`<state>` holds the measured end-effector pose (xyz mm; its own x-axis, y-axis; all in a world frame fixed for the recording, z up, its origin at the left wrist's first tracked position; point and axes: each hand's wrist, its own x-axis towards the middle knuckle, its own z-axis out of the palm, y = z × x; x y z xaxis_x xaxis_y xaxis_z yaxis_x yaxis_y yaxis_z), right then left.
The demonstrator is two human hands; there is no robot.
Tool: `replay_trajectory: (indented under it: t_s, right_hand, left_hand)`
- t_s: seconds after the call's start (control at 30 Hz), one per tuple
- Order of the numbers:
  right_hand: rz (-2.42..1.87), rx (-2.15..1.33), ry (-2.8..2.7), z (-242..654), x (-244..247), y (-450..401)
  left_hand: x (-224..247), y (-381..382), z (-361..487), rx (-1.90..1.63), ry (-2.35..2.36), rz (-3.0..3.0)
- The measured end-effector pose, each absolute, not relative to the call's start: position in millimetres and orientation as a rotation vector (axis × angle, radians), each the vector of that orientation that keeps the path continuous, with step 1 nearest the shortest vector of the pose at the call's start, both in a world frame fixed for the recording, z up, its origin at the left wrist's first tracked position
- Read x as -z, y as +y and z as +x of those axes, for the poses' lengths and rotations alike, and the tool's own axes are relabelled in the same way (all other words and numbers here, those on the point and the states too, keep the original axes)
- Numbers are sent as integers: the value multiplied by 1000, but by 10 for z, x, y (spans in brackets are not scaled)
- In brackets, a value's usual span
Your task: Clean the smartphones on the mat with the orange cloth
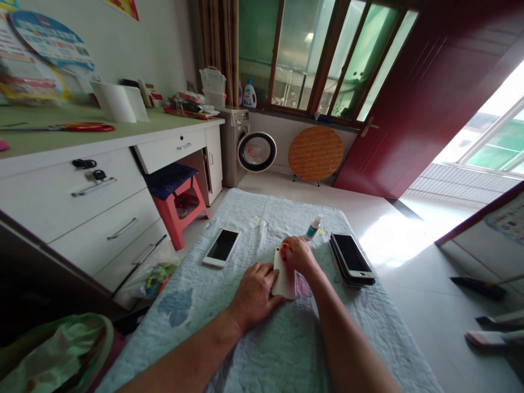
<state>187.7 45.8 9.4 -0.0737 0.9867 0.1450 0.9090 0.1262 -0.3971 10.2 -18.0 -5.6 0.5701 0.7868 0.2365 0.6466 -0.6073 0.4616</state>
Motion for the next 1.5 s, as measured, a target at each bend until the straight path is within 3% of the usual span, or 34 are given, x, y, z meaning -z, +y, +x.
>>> replay_trajectory:
  t_s: [0.8, 1.23, 1.5]
  right_hand:
    - [-1938, -199, -2073, 1986, -93, 489]
    - [-1698, -267, -2107, 1668, -29, 471]
    - [-1877, -218, -2085, 1950, -79, 487]
  left_hand:
    - [24, -218, 142, -582, 1233, 2483]
    - [29, -212, 154, -604, 1218, 2460]
    - [10, -243, 159, -585, 1255, 2482]
